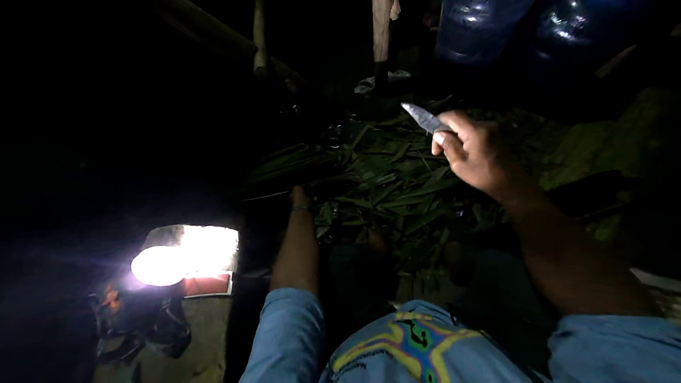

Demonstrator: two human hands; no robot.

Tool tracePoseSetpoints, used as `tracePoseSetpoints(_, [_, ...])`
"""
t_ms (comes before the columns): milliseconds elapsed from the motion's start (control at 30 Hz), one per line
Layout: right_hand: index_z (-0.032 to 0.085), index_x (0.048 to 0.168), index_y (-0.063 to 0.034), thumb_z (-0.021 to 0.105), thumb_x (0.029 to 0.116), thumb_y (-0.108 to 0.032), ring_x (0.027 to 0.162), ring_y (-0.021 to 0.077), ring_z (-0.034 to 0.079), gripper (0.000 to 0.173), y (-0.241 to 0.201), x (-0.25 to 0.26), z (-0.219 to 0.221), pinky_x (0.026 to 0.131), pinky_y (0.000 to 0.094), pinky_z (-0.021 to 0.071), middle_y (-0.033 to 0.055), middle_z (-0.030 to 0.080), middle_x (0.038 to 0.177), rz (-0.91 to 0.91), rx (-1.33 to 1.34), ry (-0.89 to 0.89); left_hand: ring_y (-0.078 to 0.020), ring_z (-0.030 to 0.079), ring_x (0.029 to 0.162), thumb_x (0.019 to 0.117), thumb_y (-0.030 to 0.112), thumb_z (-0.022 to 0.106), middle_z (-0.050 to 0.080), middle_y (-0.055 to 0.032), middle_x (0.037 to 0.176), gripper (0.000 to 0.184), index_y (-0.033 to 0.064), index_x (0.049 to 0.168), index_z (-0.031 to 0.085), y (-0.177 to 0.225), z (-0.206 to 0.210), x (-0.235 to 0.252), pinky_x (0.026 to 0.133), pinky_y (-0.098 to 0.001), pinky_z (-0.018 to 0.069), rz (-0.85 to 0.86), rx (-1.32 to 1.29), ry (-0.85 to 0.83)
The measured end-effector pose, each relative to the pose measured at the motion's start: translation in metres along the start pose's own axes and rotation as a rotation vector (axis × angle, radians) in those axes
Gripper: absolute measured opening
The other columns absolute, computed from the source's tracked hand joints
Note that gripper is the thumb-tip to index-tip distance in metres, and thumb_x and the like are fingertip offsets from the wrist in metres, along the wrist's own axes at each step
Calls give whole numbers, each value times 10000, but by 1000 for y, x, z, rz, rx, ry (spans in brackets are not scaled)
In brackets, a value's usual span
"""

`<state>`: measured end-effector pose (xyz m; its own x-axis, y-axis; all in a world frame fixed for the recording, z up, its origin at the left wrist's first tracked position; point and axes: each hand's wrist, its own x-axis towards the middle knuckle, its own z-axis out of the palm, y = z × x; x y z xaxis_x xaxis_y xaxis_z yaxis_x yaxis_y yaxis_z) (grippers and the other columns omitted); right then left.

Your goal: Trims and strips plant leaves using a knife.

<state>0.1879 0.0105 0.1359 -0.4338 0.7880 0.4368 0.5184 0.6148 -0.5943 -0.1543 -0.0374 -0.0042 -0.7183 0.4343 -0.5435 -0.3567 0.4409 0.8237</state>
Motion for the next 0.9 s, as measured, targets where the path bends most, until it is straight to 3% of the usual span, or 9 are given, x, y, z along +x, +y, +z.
tracePoseSetpoints(67, [655,1161,50,493,1031,-55,699,320,673,232,13,-9,12,671,514,560,173,673,816,56,-57,-90,-242,572,884,1030,219,516,568,-176,1155,380,10,1346,491,-30,-9,67,713,-407,516,-72,-91,0])
tracePoseSetpoints(167, [665,1166,54,502,1032,-62,695,330,666,240,26,-15,3,667,532,550,184,678,817,96,-72,-89,-258,588,1027,1055,279,495,551,-159,1299,432,68,1430,455,-29,3,90,827,-435,521,-177,-110,-17])
tracePoseSetpoints(300, [656,1151,54,507,1050,-96,715,314,658,234,35,-14,-11,680,509,548,193,680,857,132,-106,-7,-235,584,909,1046,344,519,581,-136,1149,436,77,1389,484,-34,19,107,749,-426,522,-123,-30,-51])
tracePoseSetpoints(400, [646,1171,58,506,1054,-101,712,315,661,242,39,-11,-13,672,490,555,198,680,864,112,-163,-3,-240,597,1023,1071,394,474,571,-130,1268,492,122,1478,423,-38,26,122,813,-437,531,-84,-127,-100])
tracePoseSetpoints(500, [656,1172,56,500,1055,-121,704,302,666,263,38,-7,-13,661,471,561,186,687,857,76,-190,-14,-292,538,1307,1076,471,436,469,-134,1518,575,161,1553,352,-33,28,138,1002,-521,493,-36,-297,-139])
tracePoseSetpoints(733, [674,1152,35,486,1044,-184,685,178,637,308,37,-5,-11,630,337,549,122,677,835,9,-192,-4,-335,488,1313,1023,632,425,397,-170,1532,745,141,1569,299,-21,25,175,1028,-571,460,-88,-308,-49])
tracePoseSetpoints(800, [676,1157,33,487,1042,-191,689,170,640,315,41,-4,-9,636,337,552,115,679,838,24,-190,-21,-372,498,1297,1047,577,422,412,-210,1517,708,105,1563,312,-26,22,171,983,-597,482,23,-290,-81])
tracePoseSetpoints(867, [672,1152,43,487,1042,-195,691,173,632,321,44,-2,-7,648,340,547,120,675,837,43,-199,-41,-437,503,1301,1126,340,305,364,-331,1526,580,-44,1557,245,-10,23,116,933,-569,532,172,-174,-134])
tracePoseSetpoints(900, [671,1153,52,491,1041,-197,695,189,637,326,44,-1,-7,657,355,550,135,681,844,55,-206,-49,-323,450,1389,1145,248,246,345,-193,1602,485,46,1586,260,44,38,60,1089,-506,425,-118,-80,-45])
